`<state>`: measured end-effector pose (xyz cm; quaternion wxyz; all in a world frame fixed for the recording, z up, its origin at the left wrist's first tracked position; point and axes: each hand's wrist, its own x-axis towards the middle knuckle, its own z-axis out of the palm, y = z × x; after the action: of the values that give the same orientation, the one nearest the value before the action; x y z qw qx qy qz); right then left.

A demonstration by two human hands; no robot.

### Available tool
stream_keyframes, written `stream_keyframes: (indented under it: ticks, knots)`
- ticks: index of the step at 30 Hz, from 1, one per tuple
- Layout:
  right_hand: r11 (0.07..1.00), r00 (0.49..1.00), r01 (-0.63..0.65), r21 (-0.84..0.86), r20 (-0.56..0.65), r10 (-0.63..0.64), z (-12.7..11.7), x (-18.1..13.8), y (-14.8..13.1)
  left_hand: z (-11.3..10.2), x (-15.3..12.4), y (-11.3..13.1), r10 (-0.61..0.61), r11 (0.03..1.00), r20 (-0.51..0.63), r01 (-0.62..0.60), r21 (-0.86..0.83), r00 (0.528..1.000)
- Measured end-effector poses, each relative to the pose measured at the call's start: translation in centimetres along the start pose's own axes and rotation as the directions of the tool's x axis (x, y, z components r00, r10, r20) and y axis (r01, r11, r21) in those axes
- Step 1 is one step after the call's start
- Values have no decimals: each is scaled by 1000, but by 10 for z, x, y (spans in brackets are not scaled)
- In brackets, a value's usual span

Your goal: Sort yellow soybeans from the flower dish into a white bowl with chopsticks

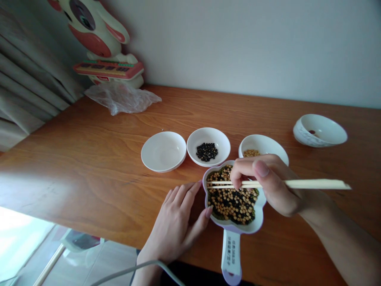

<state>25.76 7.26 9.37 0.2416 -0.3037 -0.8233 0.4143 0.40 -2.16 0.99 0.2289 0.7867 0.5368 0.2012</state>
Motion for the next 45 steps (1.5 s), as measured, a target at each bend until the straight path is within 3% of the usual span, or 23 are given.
stream_keyframes:
  ticks: [17,23,26,28,30,34,38,41,45]
  knots:
    - [998,996,28,55,-84,-24,2,0,1,1,-1,0,16,1000,-15,-16,8,1000]
    - [998,979,-7,65,-203,20,-30,-14,-3,2,0,-1,16,1000,-27,-15,13,1000]
    - [999,930,-32,4,-366,31,-59,-29,-5,2,0,-2,22,1000,-29,-21,13,999]
    - [998,850,-60,-23,-525,39,-75,-38,-5,3,-1,-3,28,999,-31,-28,17,999]
    - [993,824,-94,-77,-566,34,-87,-45,-2,3,-1,-3,29,999,-29,-29,19,999]
    - [970,828,-236,-52,-533,173,-103,-55,6,3,-1,-4,21,1000,-20,-21,22,1000]
    - [973,836,-229,-35,-519,179,-108,-60,4,3,0,-4,22,999,-20,-21,33,1000]
    - [984,901,-170,-53,-413,134,-94,-50,-9,3,-1,-3,30,999,-23,-29,39,999]
    - [989,980,-131,-69,-160,119,-58,-25,-20,4,-2,-5,27,999,-29,-26,42,999]
